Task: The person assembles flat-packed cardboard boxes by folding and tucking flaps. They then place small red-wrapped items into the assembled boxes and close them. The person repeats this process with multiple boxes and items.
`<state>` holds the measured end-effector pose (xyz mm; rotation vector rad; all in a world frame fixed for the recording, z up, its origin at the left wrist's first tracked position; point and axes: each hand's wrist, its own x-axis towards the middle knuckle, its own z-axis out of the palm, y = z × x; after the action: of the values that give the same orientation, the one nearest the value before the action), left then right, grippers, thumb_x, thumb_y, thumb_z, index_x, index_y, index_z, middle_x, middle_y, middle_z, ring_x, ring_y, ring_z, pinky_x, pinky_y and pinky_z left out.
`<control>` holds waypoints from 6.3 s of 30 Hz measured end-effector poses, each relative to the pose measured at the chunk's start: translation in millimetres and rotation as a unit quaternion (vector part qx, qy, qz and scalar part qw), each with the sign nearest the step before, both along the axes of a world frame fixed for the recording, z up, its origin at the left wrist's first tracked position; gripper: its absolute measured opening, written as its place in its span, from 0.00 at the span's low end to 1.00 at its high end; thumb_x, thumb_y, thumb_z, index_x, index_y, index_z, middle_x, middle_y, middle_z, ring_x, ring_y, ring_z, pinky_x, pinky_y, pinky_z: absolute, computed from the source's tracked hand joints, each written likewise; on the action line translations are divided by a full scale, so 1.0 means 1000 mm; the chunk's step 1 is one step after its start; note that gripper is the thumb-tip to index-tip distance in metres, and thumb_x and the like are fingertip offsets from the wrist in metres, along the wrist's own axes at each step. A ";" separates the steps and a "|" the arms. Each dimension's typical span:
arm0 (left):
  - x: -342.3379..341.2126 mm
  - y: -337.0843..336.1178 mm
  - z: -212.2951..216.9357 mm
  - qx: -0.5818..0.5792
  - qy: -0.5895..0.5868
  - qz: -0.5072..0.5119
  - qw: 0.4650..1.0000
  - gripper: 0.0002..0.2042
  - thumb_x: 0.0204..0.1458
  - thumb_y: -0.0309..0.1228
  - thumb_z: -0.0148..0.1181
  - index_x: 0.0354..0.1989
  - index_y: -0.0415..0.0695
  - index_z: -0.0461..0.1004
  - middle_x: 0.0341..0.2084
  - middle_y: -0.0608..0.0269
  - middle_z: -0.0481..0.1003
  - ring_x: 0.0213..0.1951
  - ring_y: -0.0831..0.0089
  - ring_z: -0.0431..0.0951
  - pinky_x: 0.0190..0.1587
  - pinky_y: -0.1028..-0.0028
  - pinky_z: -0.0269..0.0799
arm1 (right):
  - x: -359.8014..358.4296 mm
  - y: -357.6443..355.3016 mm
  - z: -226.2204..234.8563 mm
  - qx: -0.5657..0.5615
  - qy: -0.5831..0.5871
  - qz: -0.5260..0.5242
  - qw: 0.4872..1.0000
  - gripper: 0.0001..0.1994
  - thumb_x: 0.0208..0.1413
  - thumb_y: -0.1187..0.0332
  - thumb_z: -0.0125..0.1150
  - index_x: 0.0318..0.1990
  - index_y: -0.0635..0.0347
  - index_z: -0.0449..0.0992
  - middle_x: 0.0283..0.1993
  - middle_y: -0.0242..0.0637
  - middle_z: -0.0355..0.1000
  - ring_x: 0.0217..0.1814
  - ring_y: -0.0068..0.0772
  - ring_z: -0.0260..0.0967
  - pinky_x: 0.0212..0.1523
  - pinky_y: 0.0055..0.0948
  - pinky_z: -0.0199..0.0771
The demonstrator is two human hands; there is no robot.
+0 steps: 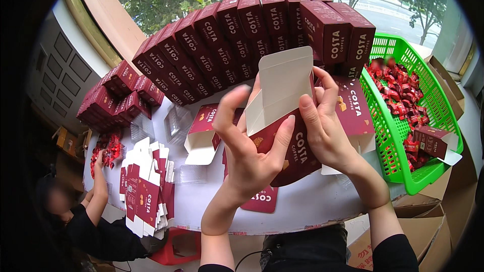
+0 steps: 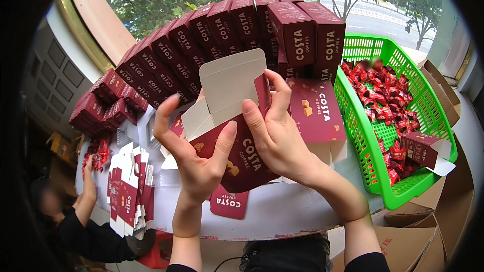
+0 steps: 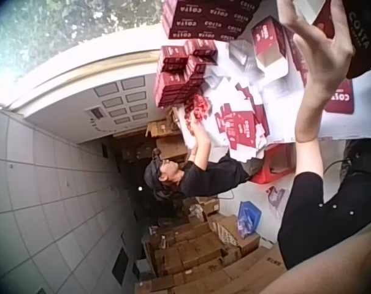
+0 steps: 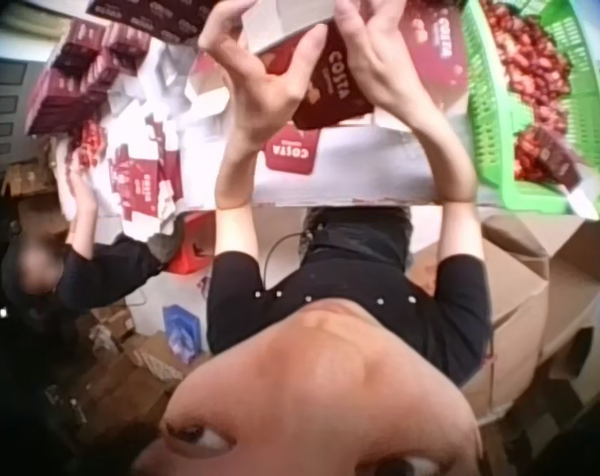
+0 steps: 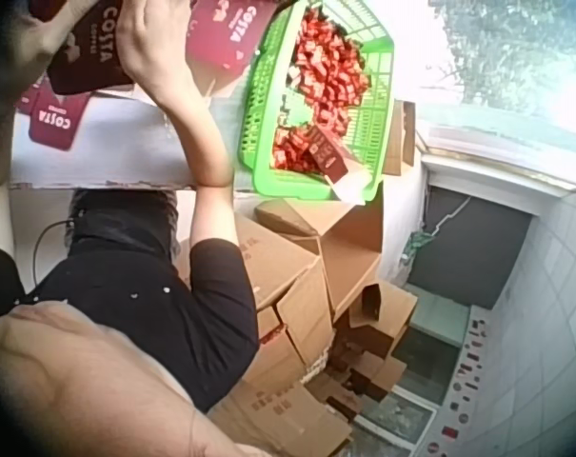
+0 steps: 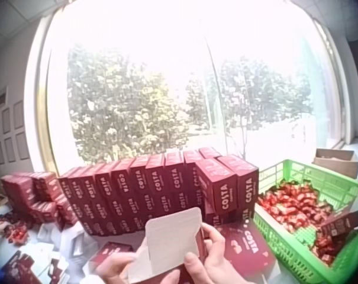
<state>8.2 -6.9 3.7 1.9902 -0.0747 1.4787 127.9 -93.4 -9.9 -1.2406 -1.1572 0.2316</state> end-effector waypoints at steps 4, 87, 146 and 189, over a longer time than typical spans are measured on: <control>-0.007 -0.001 0.003 -0.035 0.072 -0.099 0.992 0.40 0.48 0.23 0.66 0.67 0.34 0.46 0.65 0.30 0.54 0.61 0.53 0.69 0.59 0.64 0.70 | 0.003 -0.005 0.010 0.052 0.062 0.020 0.997 0.25 0.70 0.57 0.44 0.63 0.60 0.43 0.48 0.42 0.67 0.49 0.26 0.65 0.54 0.27 0.65; -0.013 0.130 -0.036 -0.365 0.235 0.133 0.891 0.28 0.59 0.56 0.54 0.39 0.35 0.69 0.33 0.60 0.73 0.36 0.79 0.71 0.41 0.76 0.70 | -0.001 -0.018 0.014 -0.123 -0.195 -0.111 0.967 0.29 0.55 0.65 0.61 0.59 0.69 0.57 0.56 0.51 0.62 0.59 0.51 0.61 0.60 0.40 0.63; -0.050 0.029 0.035 -0.275 0.049 0.083 0.957 0.10 0.50 0.21 0.68 0.39 0.36 0.77 0.27 0.64 0.80 0.28 0.84 0.77 0.33 0.86 0.70 | 0.000 0.000 0.008 -0.157 0.018 0.085 0.984 0.14 0.65 0.71 0.53 0.54 0.67 0.65 0.45 0.48 0.73 0.49 0.38 0.71 0.51 0.33 0.70; 0.000 0.039 -0.011 0.003 0.269 0.051 0.962 0.37 0.33 0.48 0.79 0.50 0.48 0.65 0.58 0.39 0.55 0.54 0.46 0.71 0.51 0.56 0.75 | -0.004 -0.017 0.020 -0.075 0.164 0.178 0.967 0.20 0.67 0.68 0.42 0.65 0.57 0.52 0.48 0.35 0.62 0.45 0.16 0.59 0.48 0.20 0.62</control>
<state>8.2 32.6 -7.5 2.3606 0.2587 0.9470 123.6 -110.9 10.5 -1.0657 -1.0790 0.7780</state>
